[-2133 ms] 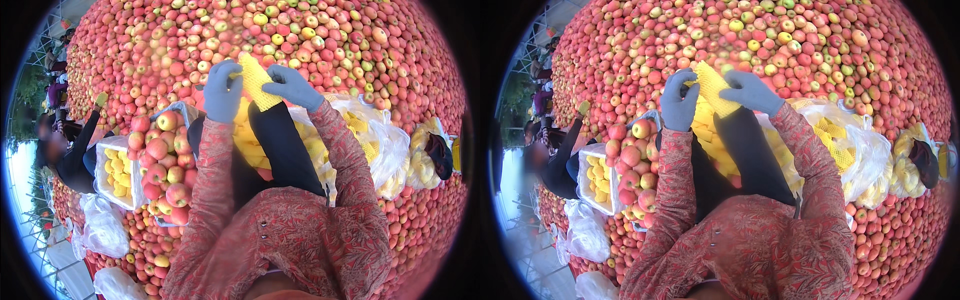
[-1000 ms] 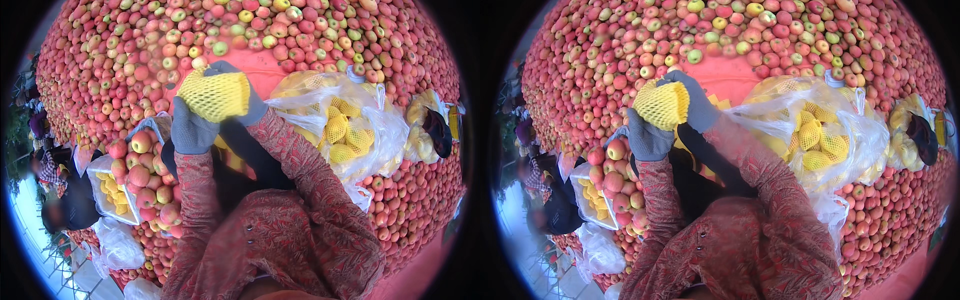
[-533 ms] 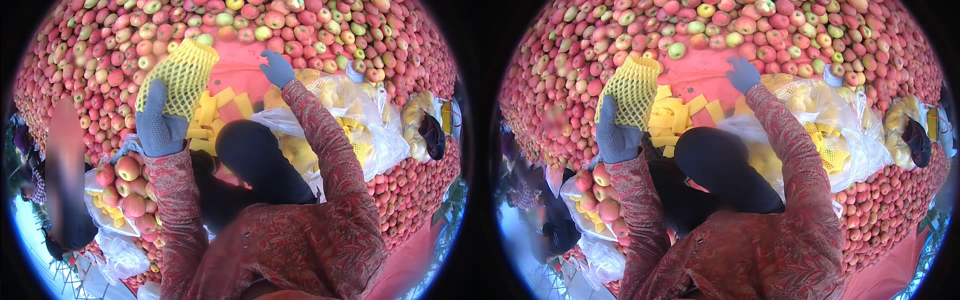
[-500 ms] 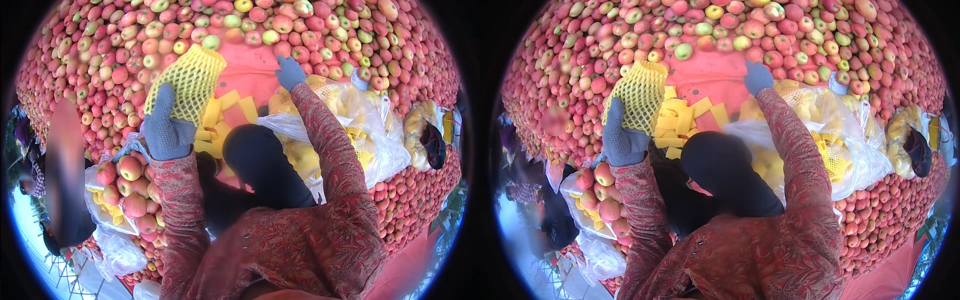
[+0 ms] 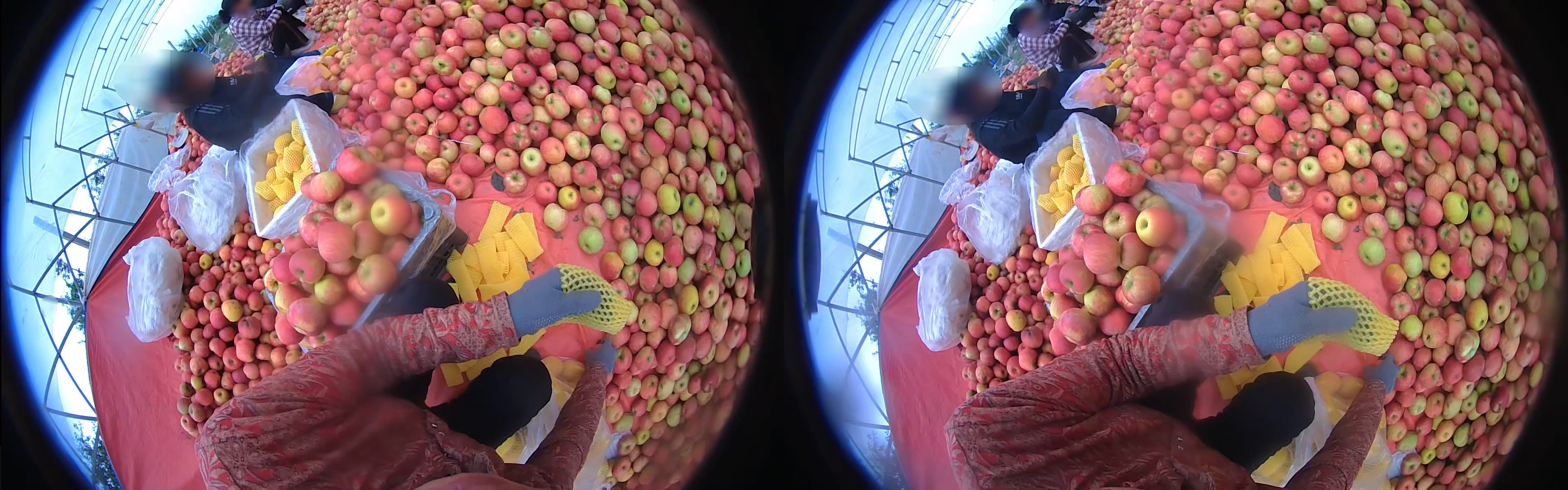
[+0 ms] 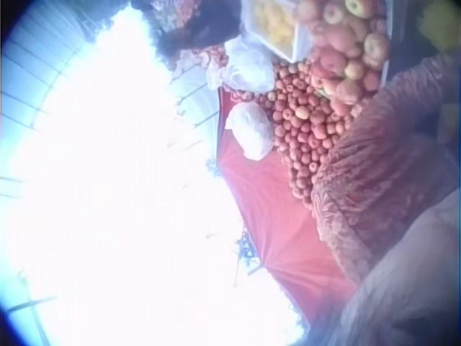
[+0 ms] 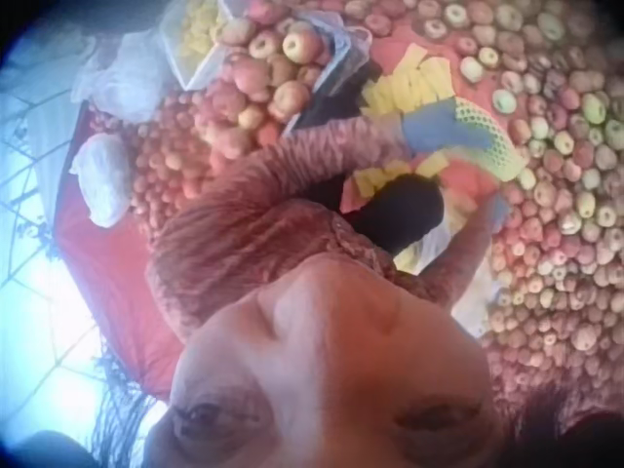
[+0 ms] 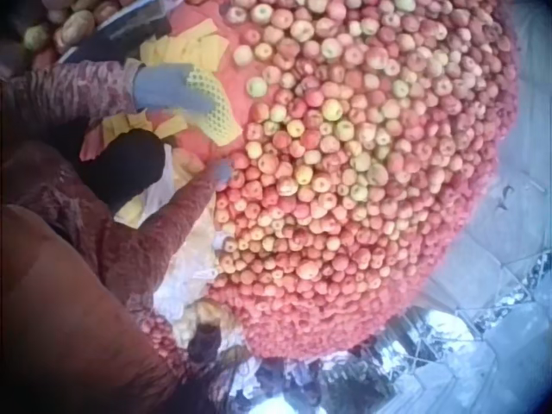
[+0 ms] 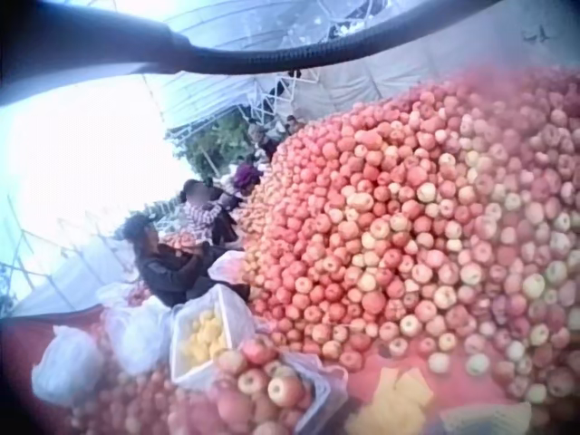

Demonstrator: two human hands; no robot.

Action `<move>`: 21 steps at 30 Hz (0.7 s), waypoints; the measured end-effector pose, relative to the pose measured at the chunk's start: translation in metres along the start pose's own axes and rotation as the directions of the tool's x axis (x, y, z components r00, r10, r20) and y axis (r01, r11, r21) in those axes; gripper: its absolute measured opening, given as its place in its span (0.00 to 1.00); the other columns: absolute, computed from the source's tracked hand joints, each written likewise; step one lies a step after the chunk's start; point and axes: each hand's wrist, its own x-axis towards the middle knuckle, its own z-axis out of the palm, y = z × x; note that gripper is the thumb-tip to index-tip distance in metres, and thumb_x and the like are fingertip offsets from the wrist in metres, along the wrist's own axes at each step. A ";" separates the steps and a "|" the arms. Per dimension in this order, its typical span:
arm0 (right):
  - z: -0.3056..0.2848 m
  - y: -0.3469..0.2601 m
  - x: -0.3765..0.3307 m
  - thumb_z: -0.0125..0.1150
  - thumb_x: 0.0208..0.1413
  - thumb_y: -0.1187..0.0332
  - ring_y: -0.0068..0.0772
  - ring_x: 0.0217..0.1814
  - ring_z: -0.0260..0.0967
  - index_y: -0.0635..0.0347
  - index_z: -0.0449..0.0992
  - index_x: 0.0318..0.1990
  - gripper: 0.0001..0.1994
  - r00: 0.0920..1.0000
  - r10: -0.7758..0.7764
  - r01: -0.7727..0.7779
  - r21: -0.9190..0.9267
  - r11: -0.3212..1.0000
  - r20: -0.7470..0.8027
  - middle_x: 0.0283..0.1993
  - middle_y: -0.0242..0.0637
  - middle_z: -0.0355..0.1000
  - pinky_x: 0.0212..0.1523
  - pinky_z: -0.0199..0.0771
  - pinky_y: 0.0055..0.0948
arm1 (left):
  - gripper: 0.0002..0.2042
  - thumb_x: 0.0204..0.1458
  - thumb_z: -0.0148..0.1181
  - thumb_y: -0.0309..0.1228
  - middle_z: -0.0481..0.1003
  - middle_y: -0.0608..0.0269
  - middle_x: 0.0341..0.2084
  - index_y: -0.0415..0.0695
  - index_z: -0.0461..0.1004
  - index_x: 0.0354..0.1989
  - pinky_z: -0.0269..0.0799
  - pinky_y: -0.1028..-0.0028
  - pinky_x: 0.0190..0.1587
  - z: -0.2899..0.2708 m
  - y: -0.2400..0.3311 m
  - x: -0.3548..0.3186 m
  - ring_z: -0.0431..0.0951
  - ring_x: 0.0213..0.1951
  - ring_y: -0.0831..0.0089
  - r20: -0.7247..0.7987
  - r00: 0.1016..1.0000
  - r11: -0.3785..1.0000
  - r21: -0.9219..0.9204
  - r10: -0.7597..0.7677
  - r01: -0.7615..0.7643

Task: The person sits on the ground surrounded by apples and repeatedly picks up individual apples, wraps each one in a yellow foam net, and places the wrapped apples into a white plastic bag. The process continues with consistent hand motions and no other tools used.

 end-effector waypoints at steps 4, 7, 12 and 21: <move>-0.032 -0.034 -0.023 0.59 0.48 0.62 0.46 0.49 0.67 0.52 0.65 0.51 0.22 0.947 -0.033 -0.318 0.948 0.030 0.319 0.54 0.43 0.65 0.47 0.71 0.38 | 0.12 0.52 0.54 0.29 0.76 0.54 0.37 0.35 0.73 0.42 0.71 0.72 0.44 0.001 -0.002 -0.003 0.76 0.41 0.70 -0.046 0.993 0.949 0.304 0.108 -0.089; -0.057 -0.060 -0.063 0.56 0.51 0.62 0.45 0.46 0.68 0.62 0.62 0.54 0.24 0.962 -0.271 -0.187 0.790 -0.584 0.027 0.52 0.43 0.65 0.42 0.73 0.35 | 0.17 0.47 0.58 0.40 0.76 0.48 0.31 0.36 0.75 0.35 0.71 0.69 0.38 0.009 -0.004 -0.005 0.77 0.36 0.63 -0.109 0.986 0.729 0.685 0.127 -0.019; -0.122 -0.138 -0.181 0.51 0.56 0.57 0.42 0.56 0.62 0.67 0.59 0.57 0.27 0.883 -0.314 -0.013 0.648 -0.761 -0.350 0.55 0.47 0.63 0.53 0.67 0.37 | 0.26 0.37 0.60 0.54 0.73 0.45 0.22 0.37 0.75 0.24 0.71 0.63 0.34 0.023 0.011 -0.030 0.76 0.31 0.56 -0.057 0.986 0.126 0.989 -0.158 0.077; -0.146 -0.205 -0.315 0.44 0.58 0.51 0.40 0.56 0.61 0.66 0.59 0.58 0.28 0.959 -0.147 0.057 0.673 -0.738 -0.242 0.57 0.45 0.61 0.56 0.62 0.36 | 0.46 0.32 0.66 0.47 0.71 0.43 0.43 0.45 0.53 0.63 0.69 0.61 0.46 0.049 0.011 -0.108 0.74 0.42 0.53 0.155 0.970 0.285 0.936 0.189 -0.205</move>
